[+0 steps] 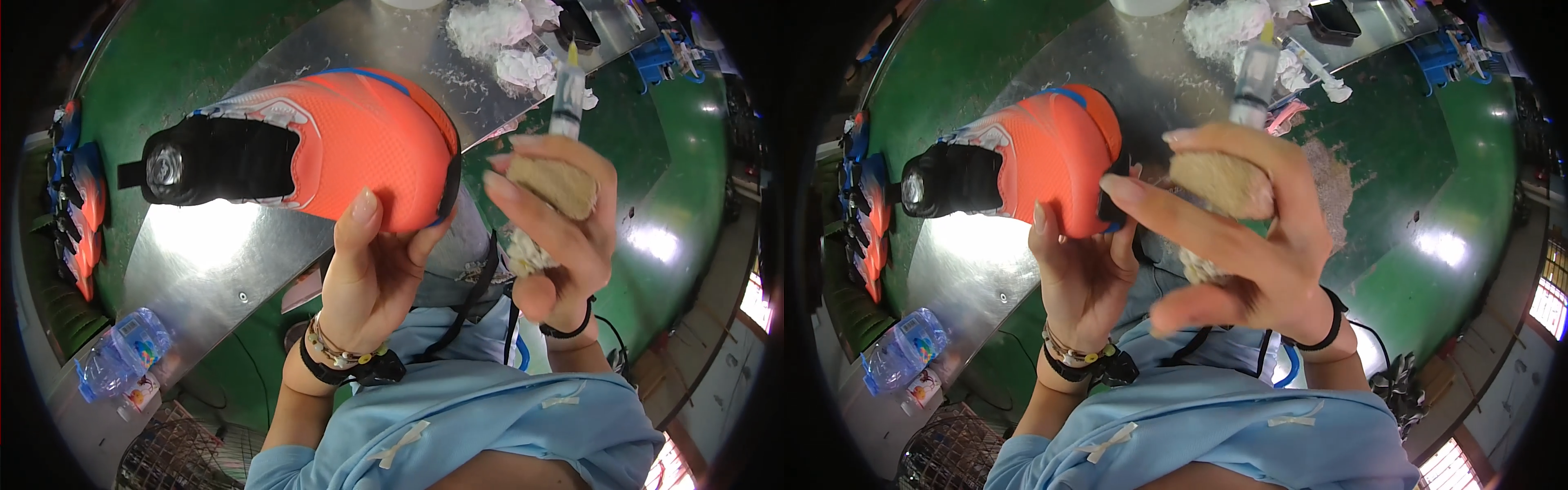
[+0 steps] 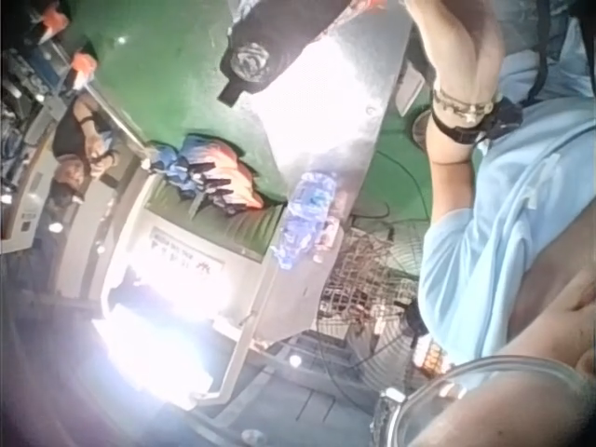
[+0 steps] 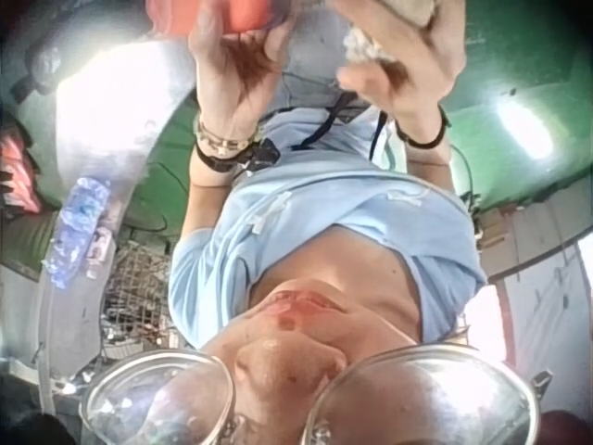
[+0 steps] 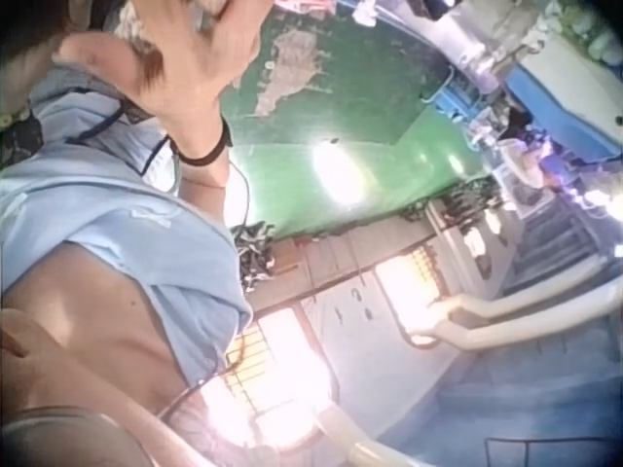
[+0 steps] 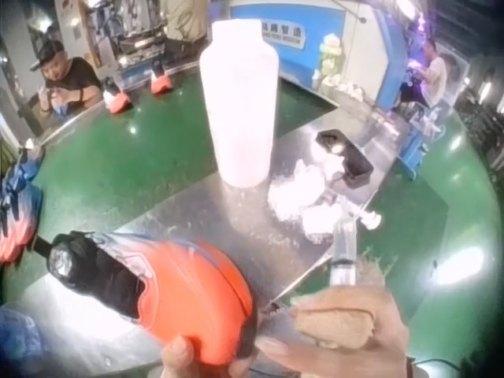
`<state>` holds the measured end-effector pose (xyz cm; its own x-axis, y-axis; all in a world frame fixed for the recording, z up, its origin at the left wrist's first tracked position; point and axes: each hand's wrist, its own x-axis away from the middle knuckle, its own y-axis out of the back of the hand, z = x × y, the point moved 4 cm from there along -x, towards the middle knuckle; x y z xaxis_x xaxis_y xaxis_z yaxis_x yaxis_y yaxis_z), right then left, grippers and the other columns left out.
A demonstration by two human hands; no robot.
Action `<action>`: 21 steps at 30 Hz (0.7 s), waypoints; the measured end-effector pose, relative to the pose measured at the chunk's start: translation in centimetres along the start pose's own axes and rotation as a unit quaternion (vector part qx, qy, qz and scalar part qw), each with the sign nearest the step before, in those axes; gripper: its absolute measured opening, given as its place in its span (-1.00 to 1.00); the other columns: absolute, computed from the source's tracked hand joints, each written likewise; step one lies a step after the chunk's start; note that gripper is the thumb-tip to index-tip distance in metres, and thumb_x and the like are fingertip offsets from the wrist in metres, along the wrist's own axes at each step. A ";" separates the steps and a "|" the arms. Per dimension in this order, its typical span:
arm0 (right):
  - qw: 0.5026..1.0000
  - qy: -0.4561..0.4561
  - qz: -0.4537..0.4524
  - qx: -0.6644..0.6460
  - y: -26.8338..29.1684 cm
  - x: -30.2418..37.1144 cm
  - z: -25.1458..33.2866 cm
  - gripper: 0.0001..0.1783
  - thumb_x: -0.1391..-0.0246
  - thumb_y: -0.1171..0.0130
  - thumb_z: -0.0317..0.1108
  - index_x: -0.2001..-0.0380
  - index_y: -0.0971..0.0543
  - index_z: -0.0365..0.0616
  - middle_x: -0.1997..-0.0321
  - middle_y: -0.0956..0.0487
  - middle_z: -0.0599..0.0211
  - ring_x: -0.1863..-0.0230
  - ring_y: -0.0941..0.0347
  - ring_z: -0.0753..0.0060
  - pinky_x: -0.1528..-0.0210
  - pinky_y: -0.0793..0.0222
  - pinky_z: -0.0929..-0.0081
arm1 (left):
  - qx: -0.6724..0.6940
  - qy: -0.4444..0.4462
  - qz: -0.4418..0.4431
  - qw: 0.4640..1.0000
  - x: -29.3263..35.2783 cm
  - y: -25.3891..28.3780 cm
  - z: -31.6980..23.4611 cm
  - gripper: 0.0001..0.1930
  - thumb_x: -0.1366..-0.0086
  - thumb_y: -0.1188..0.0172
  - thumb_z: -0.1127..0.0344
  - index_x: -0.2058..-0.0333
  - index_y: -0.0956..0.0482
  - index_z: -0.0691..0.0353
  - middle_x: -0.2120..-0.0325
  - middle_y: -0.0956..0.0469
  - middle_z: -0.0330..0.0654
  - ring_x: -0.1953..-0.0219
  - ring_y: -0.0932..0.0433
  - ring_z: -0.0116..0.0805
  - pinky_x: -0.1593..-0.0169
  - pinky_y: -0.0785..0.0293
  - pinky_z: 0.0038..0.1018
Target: Applying adhesive to the edge of a shoe sole using a syringe.
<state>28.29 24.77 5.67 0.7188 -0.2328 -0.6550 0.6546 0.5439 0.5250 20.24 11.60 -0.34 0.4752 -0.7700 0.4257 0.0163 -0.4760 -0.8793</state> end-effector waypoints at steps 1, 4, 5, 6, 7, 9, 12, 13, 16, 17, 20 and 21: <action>1.000 0.011 0.009 0.024 -0.2 -0.7 -0.1 -0.23 -0.02 0.27 0.34 0.19 -0.55 -0.16 0.17 -0.41 -0.05 0.30 -0.46 0.25 0.25 -0.40 0.42 | 0.010 0.004 0.024 1.000 0.2 0.3 0.1 -0.55 -0.21 -0.09 0.16 0.00 -0.29 0.28 0.06 -0.42 -0.15 0.02 -0.43 -0.31 -0.05 -0.42 -0.33; 0.999 0.006 0.014 0.042 -1.0 -1.5 -0.2 -0.24 -0.02 0.25 0.33 0.29 -0.62 -0.16 0.15 -0.41 -0.03 0.29 -0.44 0.27 0.28 -0.39 0.44 | -0.082 -0.035 0.016 0.996 0.5 0.9 0.3 -0.34 -0.18 -0.03 -0.10 -0.12 -0.15 0.22 -0.06 -0.27 -0.05 -0.07 -0.34 -0.15 -0.02 -0.47 -0.36; 0.998 0.017 0.023 0.056 -1.2 -1.7 -0.1 -0.25 -0.03 0.25 0.33 0.32 -0.62 -0.15 0.16 -0.41 -0.03 0.28 -0.44 0.25 0.29 -0.39 0.46 | -0.079 -0.035 0.019 0.996 0.6 1.2 0.3 -0.34 -0.18 -0.03 -0.10 -0.12 -0.15 0.22 -0.06 -0.27 -0.05 -0.07 -0.34 -0.15 -0.02 -0.47 -0.36; 0.996 0.029 0.032 0.072 -1.2 -1.9 0.0 -0.26 -0.04 0.26 0.32 0.34 -0.62 -0.14 0.17 -0.42 -0.03 0.27 -0.44 0.23 0.30 -0.39 0.48 | -0.075 -0.032 0.038 0.996 0.6 1.4 0.3 -0.33 -0.16 -0.07 -0.08 -0.12 -0.15 0.21 -0.07 -0.27 -0.06 -0.08 -0.32 -0.15 -0.04 -0.44 -0.32; 0.996 0.032 0.032 0.077 -1.2 -1.8 0.2 -0.26 -0.04 0.26 0.32 0.34 -0.62 -0.14 0.17 -0.42 -0.03 0.27 -0.44 0.23 0.30 -0.39 0.48 | -0.070 -0.029 0.058 0.995 0.5 1.6 0.4 -0.32 -0.15 -0.11 -0.06 -0.13 -0.14 0.20 -0.08 -0.26 -0.07 -0.10 -0.30 -0.15 -0.07 -0.42 -0.29; 0.997 0.006 0.019 0.071 -0.5 -1.3 0.7 -0.33 -0.11 0.28 0.23 0.41 -0.60 -0.13 0.20 -0.43 -0.02 0.25 -0.43 0.20 0.26 -0.37 0.43 | -0.053 -0.028 0.068 0.996 0.1 1.8 0.3 -0.31 -0.12 -0.16 -0.02 -0.13 -0.14 0.19 -0.09 -0.25 -0.08 -0.11 -0.28 -0.15 -0.08 -0.40 -0.28; 0.996 -0.061 -0.022 0.064 2.1 -1.5 1.2 -0.52 -0.08 0.06 0.07 0.40 -0.62 -0.11 0.13 -0.39 0.05 0.20 -0.41 0.24 0.26 -0.39 0.47 | -0.018 -0.026 0.099 0.995 -0.3 1.4 -1.0 -0.30 -0.06 -0.25 0.11 -0.13 -0.15 0.17 -0.11 -0.22 -0.10 -0.16 -0.21 -0.14 -0.11 -0.37 -0.27; 0.996 -0.048 -0.027 0.075 2.4 -1.5 1.2 -0.52 -0.08 0.06 0.07 0.40 -0.62 -0.11 0.13 -0.39 0.05 0.20 -0.41 0.24 0.26 -0.39 0.47 | -0.066 -0.041 0.075 0.994 -0.7 1.8 -1.7 -0.31 -0.07 -0.24 0.09 -0.13 -0.15 0.16 -0.11 -0.22 -0.11 -0.17 -0.21 -0.13 -0.11 -0.36 -0.25; 0.986 -0.072 -0.145 0.042 3.2 -1.1 0.5 -0.52 -0.12 0.12 0.03 0.40 -0.61 -0.14 0.14 -0.40 0.02 0.20 -0.41 0.25 0.25 -0.37 0.45 | -0.085 -0.098 0.019 0.991 -1.5 3.6 -6.5 -0.37 -0.12 -0.18 0.10 -0.10 -0.19 0.23 -0.02 -0.34 -0.10 -0.10 -0.29 -0.11 -0.19 -0.16 -0.13; 0.986 -0.093 -0.134 0.030 2.9 -0.8 0.3 -0.53 -0.11 0.10 0.02 0.38 -0.61 -0.15 0.14 -0.39 0.02 0.21 -0.40 0.25 0.22 -0.36 0.44 | -0.035 -0.061 0.030 0.997 -1.6 5.0 -8.8 -0.36 -0.12 -0.17 0.07 -0.11 -0.18 0.23 -0.03 -0.33 -0.10 -0.13 -0.24 -0.06 -0.21 -0.13 -0.15; 0.986 -0.140 -0.087 0.002 1.7 0.6 -1.4 -0.56 -0.04 0.00 -0.01 0.32 -0.59 -0.19 0.12 -0.38 0.03 0.22 -0.40 0.23 0.17 -0.32 0.41 | -0.101 -0.173 0.009 0.980 -2.2 8.1 -19.5 -0.35 -0.17 -0.08 0.01 -0.17 -0.11 0.12 -0.09 -0.29 -0.21 -0.15 -0.24 -0.28 -0.24 -0.09 -0.29; 0.991 -0.107 -0.082 -0.008 1.1 0.3 -1.6 -0.61 0.05 -0.10 -0.09 0.28 -0.59 -0.18 0.12 -0.38 0.04 0.22 -0.40 0.24 0.16 -0.31 0.41 | -0.152 -0.259 -0.096 0.949 -1.9 8.3 -23.4 -0.42 -0.12 -0.14 -0.03 -0.06 -0.27 0.08 -0.07 -0.31 -0.21 0.24 -0.51 -0.60 0.39 -0.51 -0.79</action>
<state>28.91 26.60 5.19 0.6376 -0.4834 -0.5998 0.7640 0.4968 0.4117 -1.06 -0.83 -3.49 0.8595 -0.3808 0.3410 -0.0693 -0.7478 -0.6603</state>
